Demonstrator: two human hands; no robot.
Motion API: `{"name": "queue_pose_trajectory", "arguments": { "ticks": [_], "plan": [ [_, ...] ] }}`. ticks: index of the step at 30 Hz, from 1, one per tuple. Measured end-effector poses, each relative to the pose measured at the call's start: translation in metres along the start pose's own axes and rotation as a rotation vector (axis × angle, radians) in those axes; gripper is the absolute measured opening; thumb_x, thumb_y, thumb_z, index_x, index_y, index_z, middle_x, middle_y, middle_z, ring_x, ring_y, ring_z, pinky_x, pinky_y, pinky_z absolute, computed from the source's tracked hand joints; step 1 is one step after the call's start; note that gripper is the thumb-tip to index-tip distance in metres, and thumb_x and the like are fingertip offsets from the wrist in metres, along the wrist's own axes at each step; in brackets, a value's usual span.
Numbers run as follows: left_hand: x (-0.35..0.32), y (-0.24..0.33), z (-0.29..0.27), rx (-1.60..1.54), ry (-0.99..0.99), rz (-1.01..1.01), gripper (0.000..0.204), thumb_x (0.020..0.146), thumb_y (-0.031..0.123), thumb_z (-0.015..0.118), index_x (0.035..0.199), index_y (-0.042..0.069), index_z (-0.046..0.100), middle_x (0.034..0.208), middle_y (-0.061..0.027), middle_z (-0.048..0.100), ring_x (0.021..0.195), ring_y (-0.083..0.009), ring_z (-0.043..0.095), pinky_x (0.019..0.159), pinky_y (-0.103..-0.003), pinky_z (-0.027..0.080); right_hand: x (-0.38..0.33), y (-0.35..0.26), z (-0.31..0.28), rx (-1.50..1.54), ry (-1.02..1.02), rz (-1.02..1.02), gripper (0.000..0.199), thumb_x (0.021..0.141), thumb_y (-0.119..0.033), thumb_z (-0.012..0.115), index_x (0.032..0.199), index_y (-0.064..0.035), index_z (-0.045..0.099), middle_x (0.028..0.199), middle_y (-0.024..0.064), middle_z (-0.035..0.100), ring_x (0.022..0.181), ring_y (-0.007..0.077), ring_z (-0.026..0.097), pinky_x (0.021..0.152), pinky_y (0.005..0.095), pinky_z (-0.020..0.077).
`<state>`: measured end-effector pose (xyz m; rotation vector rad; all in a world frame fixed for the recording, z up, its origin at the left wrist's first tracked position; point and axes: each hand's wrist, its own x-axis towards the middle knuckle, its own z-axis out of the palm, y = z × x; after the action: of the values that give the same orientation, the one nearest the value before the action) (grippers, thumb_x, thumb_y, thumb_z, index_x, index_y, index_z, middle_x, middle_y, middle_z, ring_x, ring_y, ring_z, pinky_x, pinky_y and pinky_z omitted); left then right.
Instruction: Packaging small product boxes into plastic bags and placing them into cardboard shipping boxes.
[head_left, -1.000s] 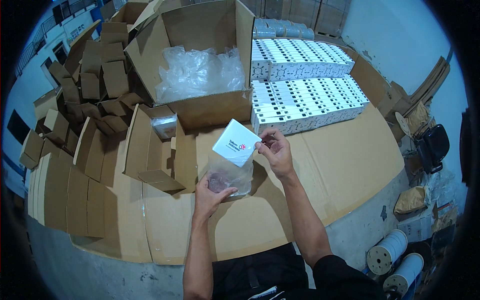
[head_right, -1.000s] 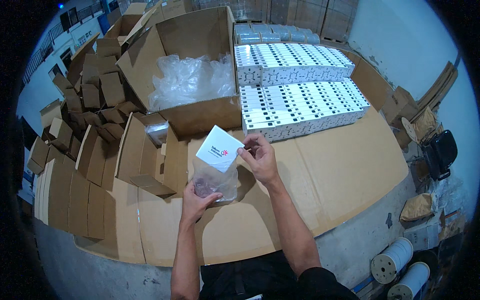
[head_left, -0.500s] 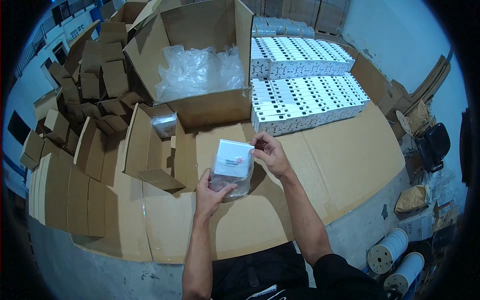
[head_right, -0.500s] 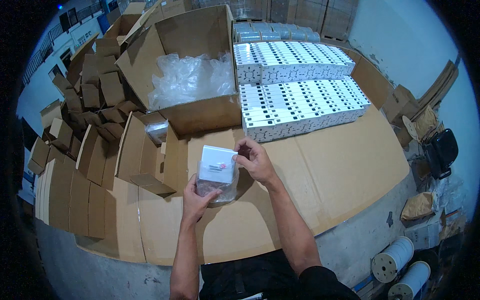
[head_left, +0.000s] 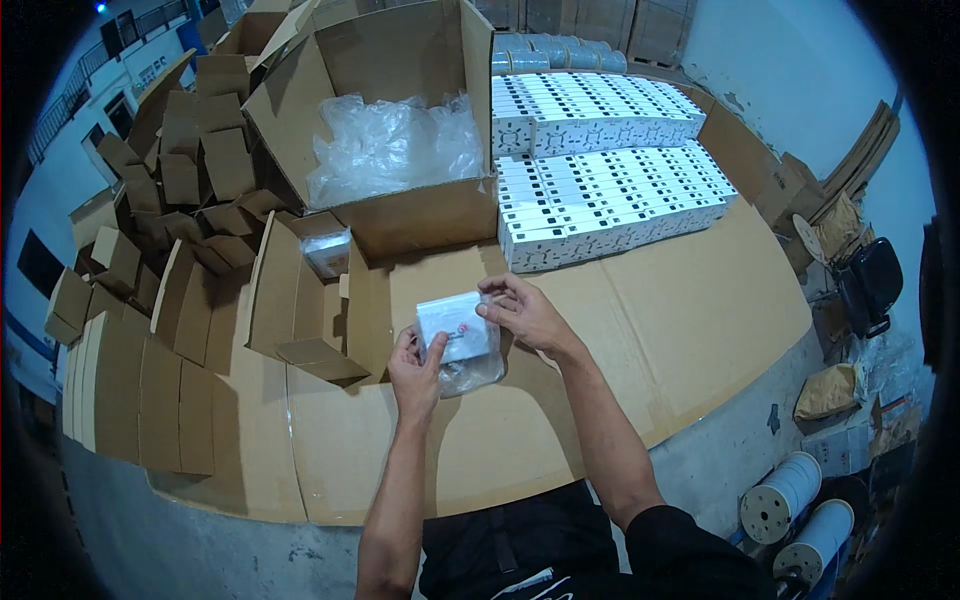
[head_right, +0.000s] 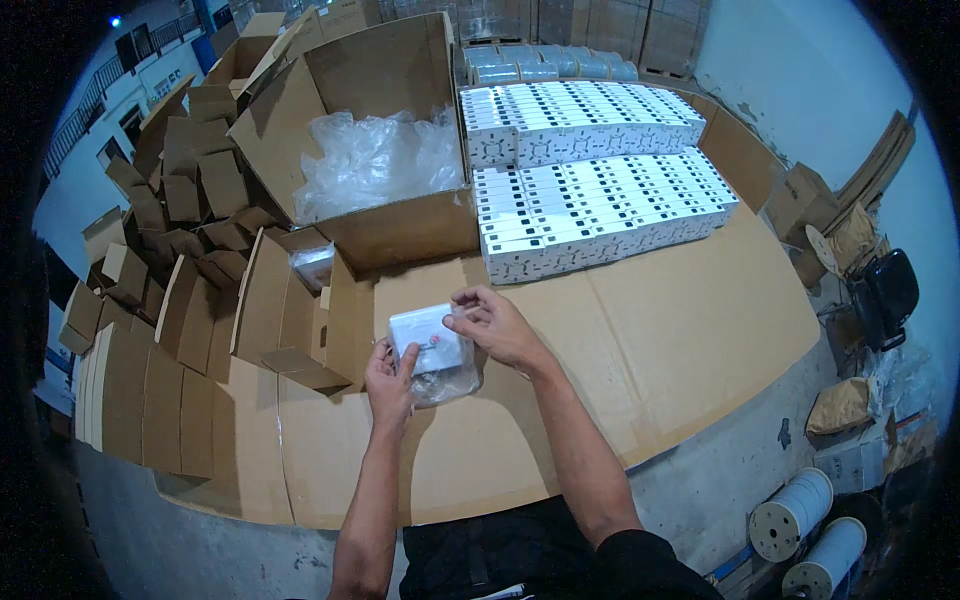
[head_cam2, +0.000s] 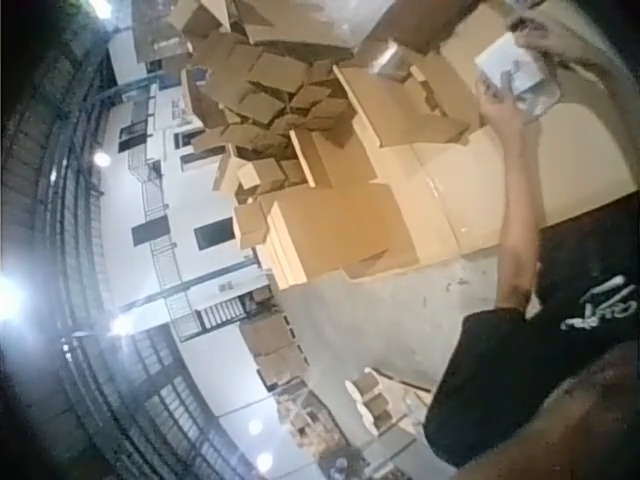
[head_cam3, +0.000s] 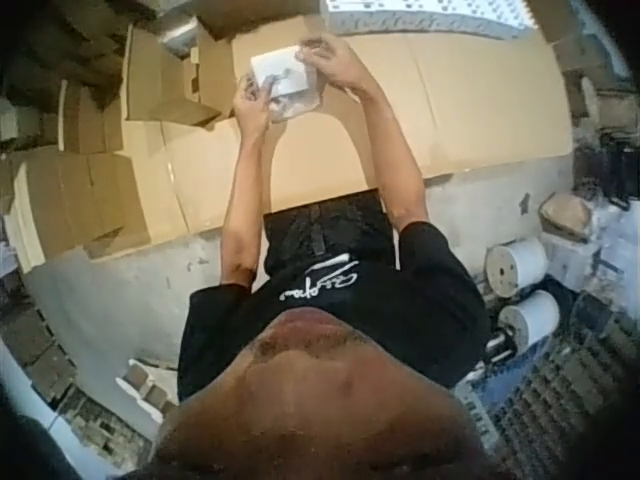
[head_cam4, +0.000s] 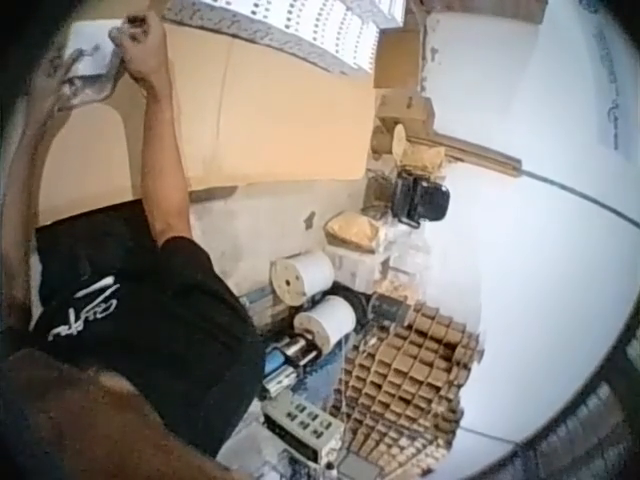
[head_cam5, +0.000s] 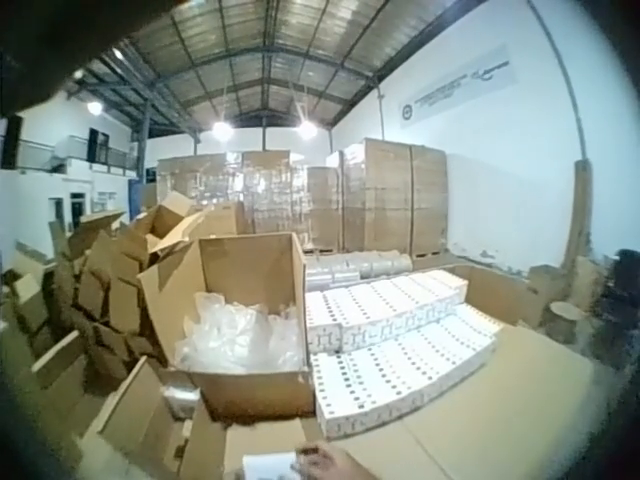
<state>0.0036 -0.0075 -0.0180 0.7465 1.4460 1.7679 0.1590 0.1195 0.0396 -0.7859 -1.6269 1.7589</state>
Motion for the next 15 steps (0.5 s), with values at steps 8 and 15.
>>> {"name": "queue_pose_trajectory", "arguments": {
  "ticks": [8,15],
  "plan": [
    [0.02,-0.006,0.008,-0.109,0.04,0.054,0.032,0.097,0.013,0.071,0.123,-0.003,0.059,0.108,-0.0097,0.07,0.099,-0.0131,0.065,0.089,-0.029,0.052,0.015,0.037,0.0,0.053,-0.102,0.181,0.031,0.101,-0.017,0.065,0.123,0.0045,0.064,0.108,0.0078,0.072,0.091,0.0113,0.067,0.08,0.0266,0.0553],
    [0.031,-0.011,0.007,-0.011,0.104,0.081,0.033,0.104,0.019,0.061,0.128,-0.004,0.064,0.115,-0.0098,0.07,0.107,-0.0152,0.064,0.095,-0.029,0.05,0.025,0.062,0.015,0.268,0.048,0.029,0.03,0.104,-0.022,0.061,0.116,0.0047,0.069,0.099,0.0054,0.072,0.086,0.0091,0.064,0.075,0.0266,0.0524]
  ]
}}
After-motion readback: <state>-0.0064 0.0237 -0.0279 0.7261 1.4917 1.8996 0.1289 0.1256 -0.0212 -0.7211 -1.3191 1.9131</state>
